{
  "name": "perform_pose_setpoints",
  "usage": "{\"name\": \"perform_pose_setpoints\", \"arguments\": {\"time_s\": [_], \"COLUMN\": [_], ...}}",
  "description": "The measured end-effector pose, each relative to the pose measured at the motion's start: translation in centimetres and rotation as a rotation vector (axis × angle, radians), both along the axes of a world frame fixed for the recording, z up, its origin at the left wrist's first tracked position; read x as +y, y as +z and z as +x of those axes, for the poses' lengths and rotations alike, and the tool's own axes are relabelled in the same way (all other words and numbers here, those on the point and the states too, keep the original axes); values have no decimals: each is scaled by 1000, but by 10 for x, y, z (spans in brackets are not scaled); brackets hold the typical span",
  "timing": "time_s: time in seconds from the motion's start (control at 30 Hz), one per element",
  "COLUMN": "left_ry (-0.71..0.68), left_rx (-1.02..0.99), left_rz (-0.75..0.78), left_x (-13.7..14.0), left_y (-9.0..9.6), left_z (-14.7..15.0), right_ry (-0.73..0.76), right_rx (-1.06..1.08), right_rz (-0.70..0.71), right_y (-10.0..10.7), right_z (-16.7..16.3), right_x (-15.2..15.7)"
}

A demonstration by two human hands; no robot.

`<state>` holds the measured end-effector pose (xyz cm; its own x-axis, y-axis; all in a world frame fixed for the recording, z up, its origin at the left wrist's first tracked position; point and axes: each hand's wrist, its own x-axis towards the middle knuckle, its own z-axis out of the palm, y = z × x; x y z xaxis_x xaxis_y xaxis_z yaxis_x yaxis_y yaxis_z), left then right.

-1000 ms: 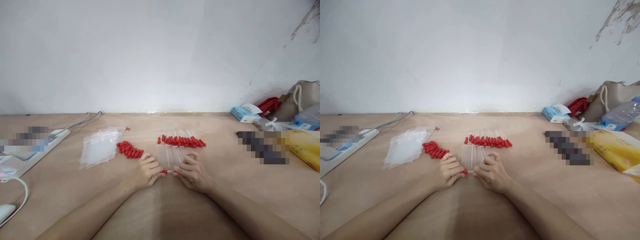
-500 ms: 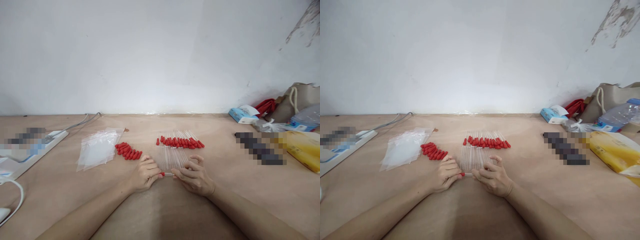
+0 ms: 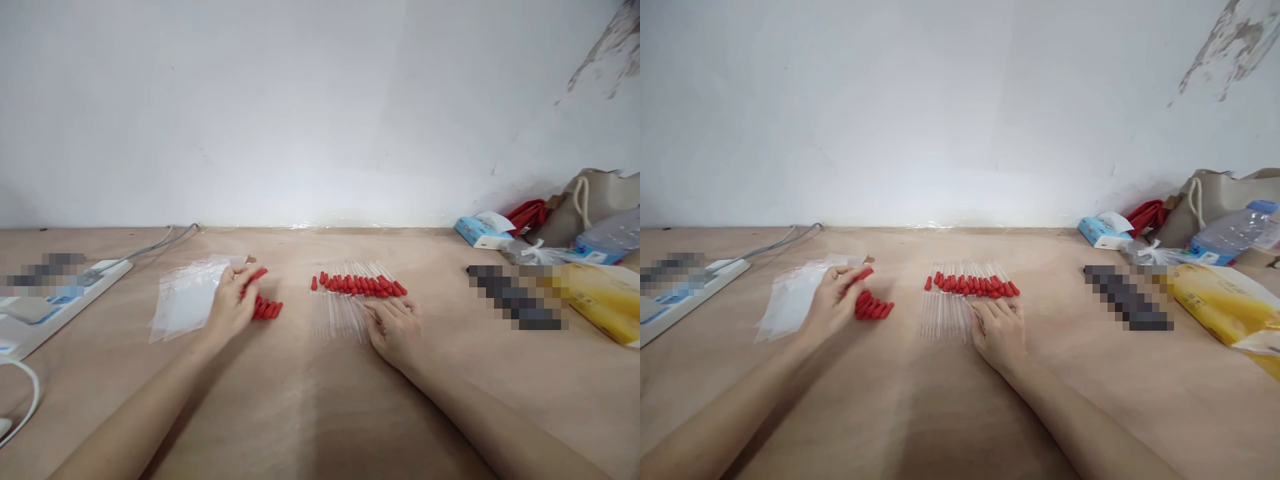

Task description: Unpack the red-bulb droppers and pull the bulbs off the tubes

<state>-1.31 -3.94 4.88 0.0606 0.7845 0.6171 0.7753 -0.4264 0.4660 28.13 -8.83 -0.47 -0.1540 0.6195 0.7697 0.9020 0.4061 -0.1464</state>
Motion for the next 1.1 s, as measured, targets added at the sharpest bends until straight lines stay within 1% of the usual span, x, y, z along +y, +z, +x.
{"name": "perform_pose_setpoints", "arguments": {"time_s": [0.07, 0.13, 0.2, 0.27, 0.4, 0.47, 0.57, 0.67, 0.8, 0.9, 1.0, 1.1], "left_ry": [58, 79, 97, 107, 12, -42, -86, -87, 16, 56, 2, -128], "left_rx": [-8, -1, 13, 26, 63, 110, 163, 190, 176, 161, 158, 223], "left_rz": [-144, -278, -353, -393, -479, -517, -562, -562, -477, -402, -310, -297], "left_x": [10, 18, 23, 26, 27, 26, 23, 22, 19, 17, 17, 19], "left_y": [10, 15, 17, 16, 15, 18, 23, 29, 35, 37, 33, 25], "left_z": [-17, -33, -45, -53, -57, -57, -58, -59, -59, -53, -35, -2], "right_ry": [-27, -44, -43, -17, 47, 63, 74, 69, 50, 52, 67, 69], "right_rx": [1, -13, -35, -65, -106, -104, -97, -90, -60, -26, 10, 34], "right_rz": [-11, -19, -25, -33, -71, -95, -126, -133, -106, -87, -74, -69], "right_y": [-1, -1, -2, -2, 0, 1, 1, -1, -1, 0, 1, -1], "right_z": [-2, -2, -3, -4, -5, -5, -5, -4, -3, -3, -3, -2], "right_x": [1, 3, 3, 3, 1, 0, 0, 1, 2, 2, 2, 3]}}
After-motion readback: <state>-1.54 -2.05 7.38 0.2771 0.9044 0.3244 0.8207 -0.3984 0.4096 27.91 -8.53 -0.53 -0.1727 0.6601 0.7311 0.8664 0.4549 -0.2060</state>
